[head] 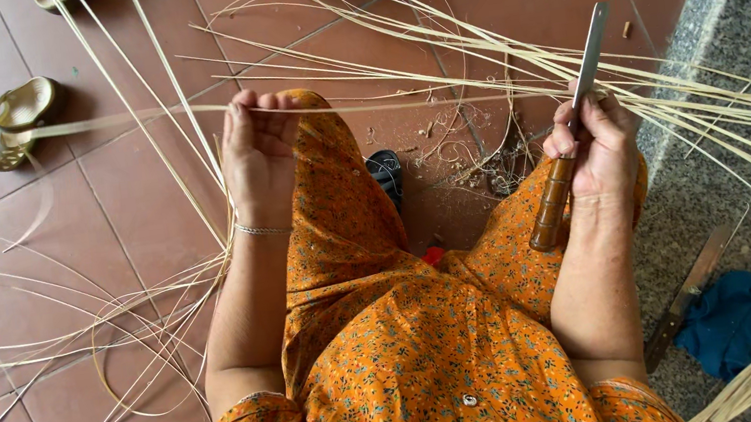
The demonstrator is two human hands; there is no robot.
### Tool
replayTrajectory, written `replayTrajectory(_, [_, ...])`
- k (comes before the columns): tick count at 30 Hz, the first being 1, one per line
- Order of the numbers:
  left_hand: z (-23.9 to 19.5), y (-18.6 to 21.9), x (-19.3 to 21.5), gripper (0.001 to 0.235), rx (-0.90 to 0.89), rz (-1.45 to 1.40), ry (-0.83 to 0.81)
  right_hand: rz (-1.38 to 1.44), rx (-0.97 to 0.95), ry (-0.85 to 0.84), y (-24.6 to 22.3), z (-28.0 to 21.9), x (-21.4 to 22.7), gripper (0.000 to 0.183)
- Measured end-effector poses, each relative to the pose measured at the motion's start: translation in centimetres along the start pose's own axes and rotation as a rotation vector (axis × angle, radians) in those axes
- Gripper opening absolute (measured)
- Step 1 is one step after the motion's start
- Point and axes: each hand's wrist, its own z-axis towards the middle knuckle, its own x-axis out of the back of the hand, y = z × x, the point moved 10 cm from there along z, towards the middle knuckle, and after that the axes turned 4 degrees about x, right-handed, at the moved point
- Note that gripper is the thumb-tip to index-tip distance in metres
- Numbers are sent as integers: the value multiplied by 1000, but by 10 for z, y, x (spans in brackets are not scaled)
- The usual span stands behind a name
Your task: The person sits on a tiled floor and uses a knife to split long bamboo strips into thinner strands. The person repeatedly pulls the strips through the blade, separating them and discarding the resulting shavings onto the floor.
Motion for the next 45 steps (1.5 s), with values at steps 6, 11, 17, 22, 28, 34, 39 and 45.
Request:
replayTrajectory(6, [13,57,-46,17,-26,214,-117,86,-33,71,-10,-7,-1,29])
replayTrajectory(11, [5,42,-116,12,-3,678,-325,192,-114,-431,-3,-13,-92,44])
replayTrajectory(17, [11,100,-216,8,-786,1226,-432,117,-103,-474,-9,-22,-130,60])
replayTrajectory(22, [7,102,-242,10,-1096,1972,-367,-137,-86,-520,-1,-25,-151,70])
replayTrajectory(28, [-5,-4,-158,10,-187,1526,-576,-61,-381,-504,55,-43,-181,67])
replayTrajectory(34, [-36,-46,-54,16,485,1012,-306,-34,-490,-480,92,-54,-189,44])
replayTrajectory(39, [-65,-28,-29,19,653,938,-223,-102,-498,-468,110,-52,-193,34])
replayTrajectory(45, [-77,-22,-8,17,583,974,-242,-150,-546,-573,137,-62,-208,20])
